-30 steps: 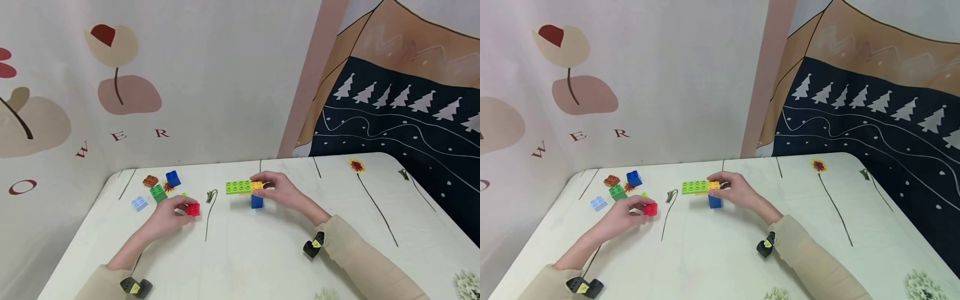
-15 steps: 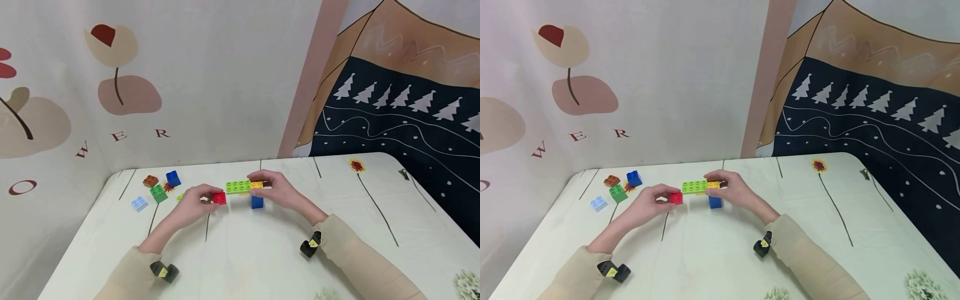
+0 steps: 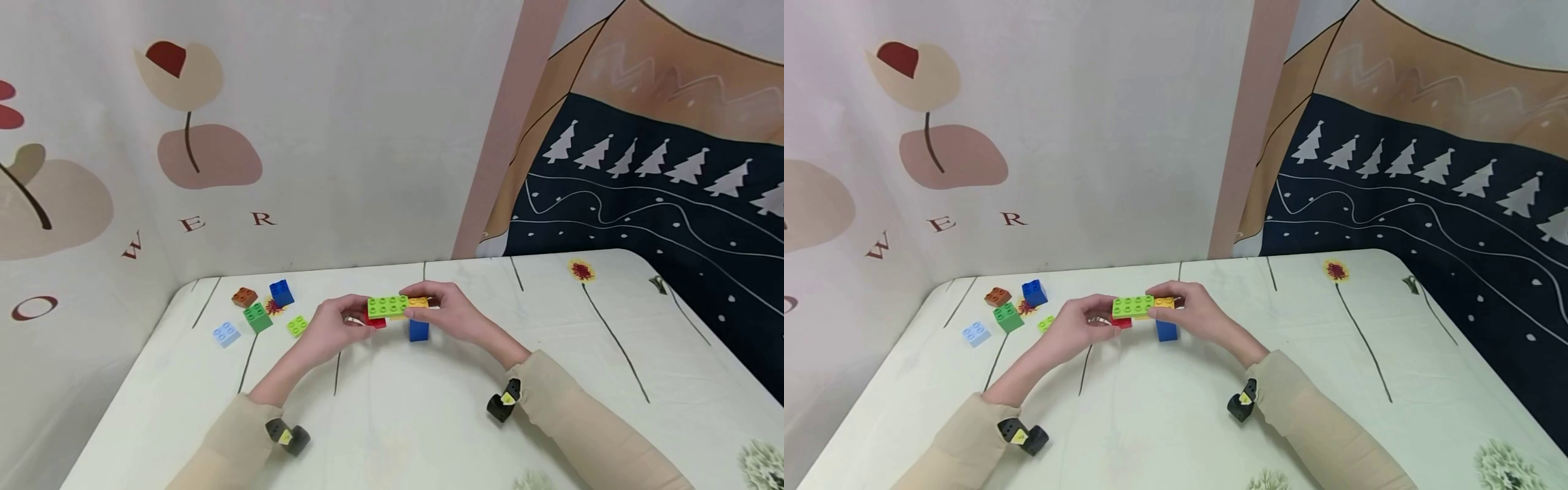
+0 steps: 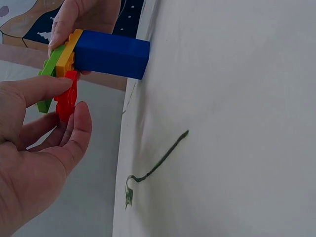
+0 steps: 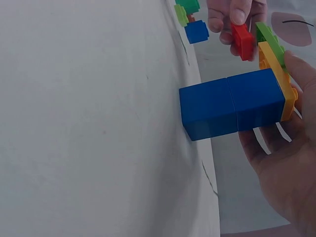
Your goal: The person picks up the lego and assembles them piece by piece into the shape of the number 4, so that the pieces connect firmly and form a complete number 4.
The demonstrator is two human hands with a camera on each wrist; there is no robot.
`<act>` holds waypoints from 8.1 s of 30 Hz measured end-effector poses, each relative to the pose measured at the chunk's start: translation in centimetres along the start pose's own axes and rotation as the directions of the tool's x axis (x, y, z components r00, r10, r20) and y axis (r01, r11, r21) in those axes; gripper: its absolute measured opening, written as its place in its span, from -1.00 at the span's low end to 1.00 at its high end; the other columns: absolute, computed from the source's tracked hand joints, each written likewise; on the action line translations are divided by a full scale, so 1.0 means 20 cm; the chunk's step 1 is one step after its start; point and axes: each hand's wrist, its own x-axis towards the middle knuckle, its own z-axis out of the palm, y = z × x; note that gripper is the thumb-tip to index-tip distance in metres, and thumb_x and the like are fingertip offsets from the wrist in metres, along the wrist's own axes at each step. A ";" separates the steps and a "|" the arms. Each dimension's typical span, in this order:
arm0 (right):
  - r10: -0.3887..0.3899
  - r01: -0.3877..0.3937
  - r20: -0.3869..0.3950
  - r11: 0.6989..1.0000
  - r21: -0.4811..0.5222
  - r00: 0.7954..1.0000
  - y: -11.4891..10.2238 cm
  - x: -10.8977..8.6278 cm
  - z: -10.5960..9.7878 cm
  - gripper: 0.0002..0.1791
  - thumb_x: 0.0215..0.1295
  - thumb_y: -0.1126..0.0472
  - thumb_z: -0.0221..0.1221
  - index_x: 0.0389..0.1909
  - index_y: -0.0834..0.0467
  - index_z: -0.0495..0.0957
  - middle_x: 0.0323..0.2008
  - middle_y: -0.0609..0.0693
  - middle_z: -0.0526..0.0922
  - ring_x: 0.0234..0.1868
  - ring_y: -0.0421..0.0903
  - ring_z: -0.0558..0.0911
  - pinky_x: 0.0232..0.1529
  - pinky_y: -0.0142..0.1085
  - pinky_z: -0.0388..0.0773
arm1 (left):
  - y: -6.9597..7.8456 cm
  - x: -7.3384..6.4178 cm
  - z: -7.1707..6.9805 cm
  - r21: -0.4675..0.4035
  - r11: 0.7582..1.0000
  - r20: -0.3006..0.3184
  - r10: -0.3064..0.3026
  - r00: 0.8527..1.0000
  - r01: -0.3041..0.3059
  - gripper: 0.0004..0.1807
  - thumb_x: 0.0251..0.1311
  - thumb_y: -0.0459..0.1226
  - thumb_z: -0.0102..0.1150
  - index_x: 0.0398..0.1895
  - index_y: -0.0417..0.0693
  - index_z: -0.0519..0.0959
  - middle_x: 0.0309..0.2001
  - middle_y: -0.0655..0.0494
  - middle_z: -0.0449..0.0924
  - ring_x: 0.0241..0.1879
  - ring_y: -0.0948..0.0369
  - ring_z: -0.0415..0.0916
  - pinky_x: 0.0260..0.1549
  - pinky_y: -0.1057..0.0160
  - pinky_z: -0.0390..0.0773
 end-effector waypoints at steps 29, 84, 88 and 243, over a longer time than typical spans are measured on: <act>0.032 -0.032 -0.006 0.999 -0.001 0.999 -0.01 -0.01 0.00 -0.59 0.39 0.22 0.32 0.23 0.21 0.62 0.08 0.09 0.65 -0.11 0.00 0.57 -0.04 -0.20 0.56 | 0.03 0.03 0.05 -0.293 0.955 -0.033 -0.060 0.998 0.047 -0.55 0.34 -0.27 0.35 0.27 -0.17 0.61 0.08 -0.10 0.60 -0.09 0.10 0.69 -0.02 0.27 0.67; 0.033 -0.033 -0.053 0.999 0.016 0.998 0.01 -0.01 0.04 -0.59 0.38 0.24 0.34 0.22 0.22 0.64 0.08 0.13 0.68 -0.15 -0.04 0.60 -0.17 -0.37 0.59 | 0.04 0.04 -0.08 -0.274 0.957 0.064 -0.081 0.995 0.096 -0.38 0.34 -0.14 0.36 0.42 -0.11 0.47 0.29 -0.15 0.53 0.12 -0.02 0.60 0.11 -0.05 0.62; 0.043 -0.042 -0.058 0.999 0.019 0.997 0.01 -0.02 0.03 -0.58 0.37 0.25 0.34 0.22 0.22 0.64 0.07 0.13 0.68 -0.16 -0.04 0.61 -0.20 -0.38 0.58 | 0.02 0.01 -0.15 -0.253 0.962 0.030 -0.096 0.995 0.100 -0.37 0.37 -0.11 0.33 0.44 -0.09 0.44 0.33 -0.20 0.48 0.16 -0.14 0.58 0.15 -0.08 0.58; 0.135 -0.115 -0.053 0.953 0.280 0.989 0.12 -0.10 0.00 -0.66 0.31 0.40 0.35 0.04 0.36 0.51 0.03 0.23 0.72 0.03 0.01 0.72 0.01 -0.29 0.66 | 0.31 0.17 0.16 0.116 0.973 0.044 0.196 0.980 -0.200 -0.68 0.10 -0.40 0.51 -0.04 -0.19 0.75 -0.14 0.07 0.74 -0.17 0.12 0.62 -0.20 0.22 0.65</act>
